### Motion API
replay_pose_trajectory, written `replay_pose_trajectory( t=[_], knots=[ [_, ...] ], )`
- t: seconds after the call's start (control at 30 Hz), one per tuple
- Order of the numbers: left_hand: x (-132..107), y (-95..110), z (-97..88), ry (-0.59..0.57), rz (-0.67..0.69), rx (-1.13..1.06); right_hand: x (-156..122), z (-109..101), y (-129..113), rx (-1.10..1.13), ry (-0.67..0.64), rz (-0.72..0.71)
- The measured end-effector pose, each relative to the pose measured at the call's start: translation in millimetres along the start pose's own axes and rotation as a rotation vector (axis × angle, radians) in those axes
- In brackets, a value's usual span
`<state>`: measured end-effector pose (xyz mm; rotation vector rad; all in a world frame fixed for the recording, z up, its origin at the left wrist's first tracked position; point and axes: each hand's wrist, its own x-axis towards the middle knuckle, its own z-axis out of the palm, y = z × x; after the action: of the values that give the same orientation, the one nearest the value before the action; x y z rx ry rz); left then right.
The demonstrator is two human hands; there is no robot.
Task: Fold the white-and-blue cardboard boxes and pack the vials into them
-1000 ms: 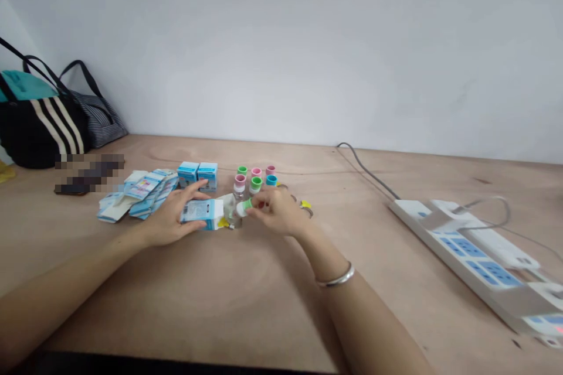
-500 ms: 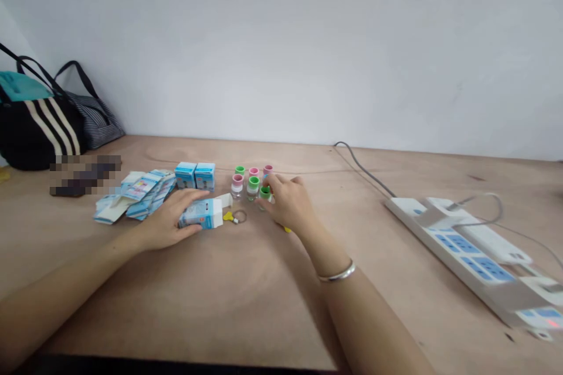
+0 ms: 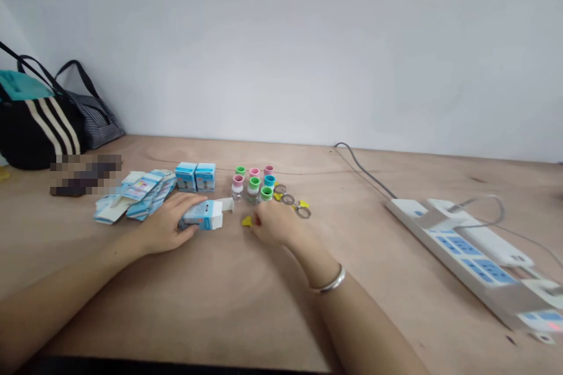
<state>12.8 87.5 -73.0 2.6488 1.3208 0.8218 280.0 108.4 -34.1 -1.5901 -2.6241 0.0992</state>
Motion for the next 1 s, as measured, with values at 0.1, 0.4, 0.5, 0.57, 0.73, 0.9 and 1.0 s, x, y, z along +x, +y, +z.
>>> replay_pose_trajectory(
  t=[0.1, 0.4, 0.5, 0.57, 0.73, 0.9, 1.0],
  knots=[
    [-0.1, 1.6, -1.8, -0.005, 0.006, 0.002, -3.4, -12.7, 13.9, -0.087, -0.046, 0.163],
    [1.6, 4.1, 3.2, 0.036, 0.047, -0.01, 1.2, -3.2, -9.7, 0.202, 0.371, -0.021],
    [1.3, 6.1, 6.0, 0.052, 0.109, -0.047, 4.7, 8.0, -23.2, 0.283, 0.59, -0.258],
    [0.1, 8.3, 6.7, 0.066, 0.128, -0.089, 5.0, 13.7, -27.6, 0.24, 0.544, -0.393],
    [0.3, 12.8, 9.1, 0.129, 0.013, -0.224, 2.3, 20.3, -29.1, 0.16, 0.296, -0.452],
    [5.7, 13.2, 16.8, 0.109, -0.124, -0.318, 1.7, 20.9, -30.5, 0.175, 0.237, -0.43],
    [4.6, 9.3, 21.2, 0.097, -0.147, -0.343, 1.4, 21.2, -30.7, 0.164, 0.23, -0.431]
  ],
)
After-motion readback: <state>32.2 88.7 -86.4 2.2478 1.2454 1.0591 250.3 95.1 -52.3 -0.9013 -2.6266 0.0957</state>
